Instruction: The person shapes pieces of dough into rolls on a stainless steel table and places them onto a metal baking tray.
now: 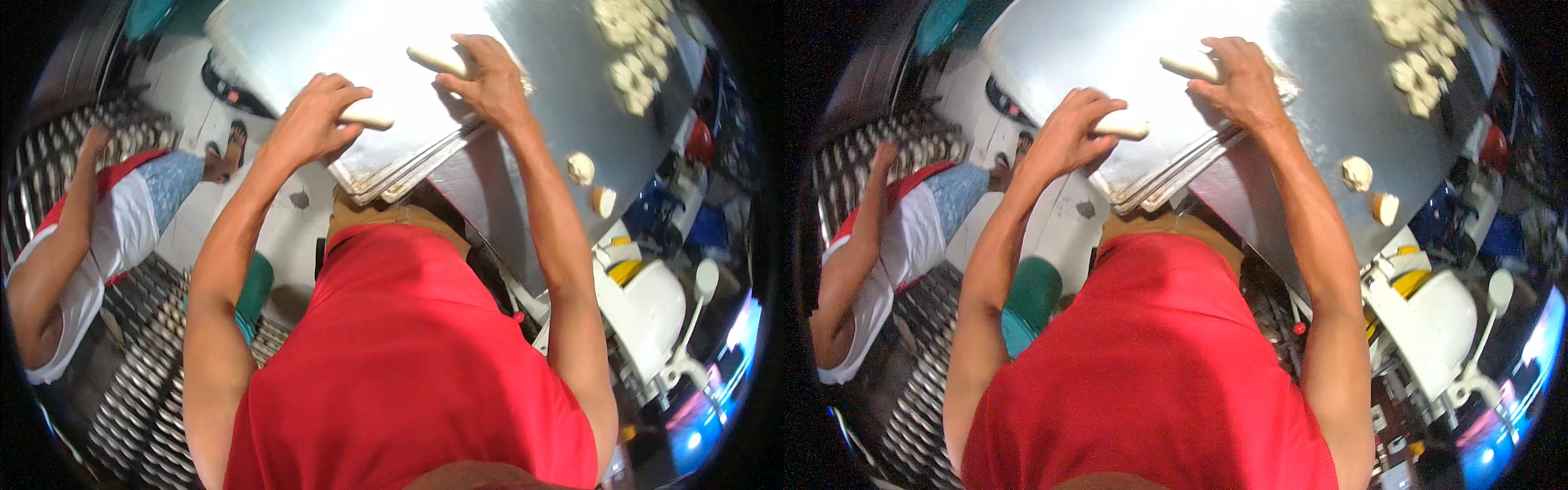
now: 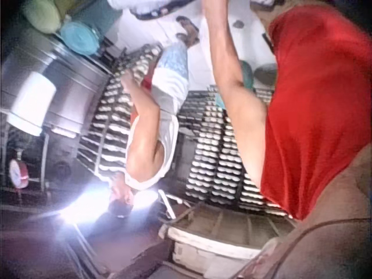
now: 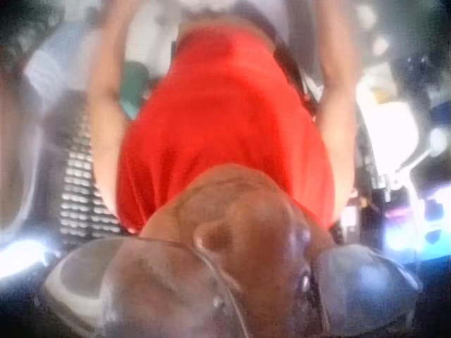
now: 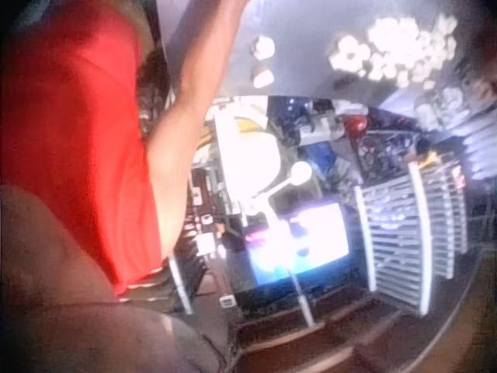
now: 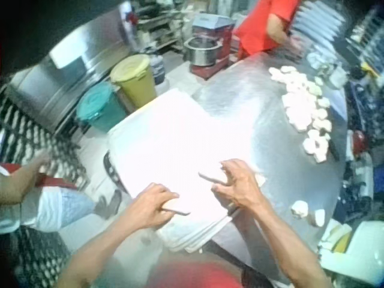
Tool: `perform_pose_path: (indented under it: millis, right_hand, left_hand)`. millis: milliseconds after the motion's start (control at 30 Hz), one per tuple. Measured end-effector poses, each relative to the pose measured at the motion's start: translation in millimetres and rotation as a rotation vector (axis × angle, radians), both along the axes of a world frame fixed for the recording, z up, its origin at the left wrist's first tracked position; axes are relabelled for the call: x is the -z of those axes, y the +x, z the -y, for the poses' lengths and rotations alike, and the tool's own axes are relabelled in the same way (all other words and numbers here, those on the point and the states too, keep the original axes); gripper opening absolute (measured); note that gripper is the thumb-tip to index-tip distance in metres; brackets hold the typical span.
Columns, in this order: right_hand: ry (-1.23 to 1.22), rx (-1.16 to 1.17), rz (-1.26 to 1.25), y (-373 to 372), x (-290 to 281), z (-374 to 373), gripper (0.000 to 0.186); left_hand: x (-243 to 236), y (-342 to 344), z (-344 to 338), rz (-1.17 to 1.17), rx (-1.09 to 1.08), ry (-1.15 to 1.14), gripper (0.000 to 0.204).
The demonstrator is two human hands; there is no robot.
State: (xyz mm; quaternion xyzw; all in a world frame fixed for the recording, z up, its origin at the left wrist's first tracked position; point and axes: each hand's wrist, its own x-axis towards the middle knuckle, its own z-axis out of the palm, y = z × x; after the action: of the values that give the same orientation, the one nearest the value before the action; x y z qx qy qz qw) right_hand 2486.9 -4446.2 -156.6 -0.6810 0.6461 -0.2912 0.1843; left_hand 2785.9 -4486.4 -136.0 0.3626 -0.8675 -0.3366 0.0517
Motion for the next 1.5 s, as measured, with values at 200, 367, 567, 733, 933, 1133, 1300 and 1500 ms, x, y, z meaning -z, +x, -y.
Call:
perform_pose_path:
  millis: [200,367,567,733,933,1133,1300,1500]
  right_hand:
    - [-0.061,0.401,-0.34,-112.1,-15.7,-80.5,0.056]
    - [0.281,0.673,-0.482,-174.8,38.0,-171.9,0.046]
    - [-0.005,0.573,-0.295,-121.1,38.4,-222.0,0.038]
    - [-0.027,0.674,-0.245,-114.5,53.7,-231.4,0.05]
    - [-0.025,0.671,-0.181,-114.6,56.2,-236.2,0.047]
    - [-0.052,0.676,0.005,-135.4,55.5,-242.9,0.045]
    - [0.113,0.57,-0.07,-105.6,34.3,-334.8,0.049]
    - [0.203,0.463,-0.4,-86.8,52.7,-345.1,0.081]
  left_hand:
    - [-22.0,-43.6,-2.8,-0.203,-0.035,-0.183,0.068]
    - [-27.0,-215.1,0.9,-0.43,0.305,-0.149,0.06]
    - [55.8,-471.9,32.4,-0.516,0.527,-0.514,0.073]
    - [97.0,-572.5,78.6,-0.397,0.738,-0.58,0.059]
    - [62.0,-520.5,58.9,-0.439,0.599,-0.51,0.033]
    - [23.2,-290.8,-77.5,-0.346,0.423,-0.353,0.031]
    - [57.2,-142.0,-181.0,-0.138,0.361,-0.336,0.071]
    - [52.3,-216.4,-144.8,0.029,0.425,-0.377,0.088]
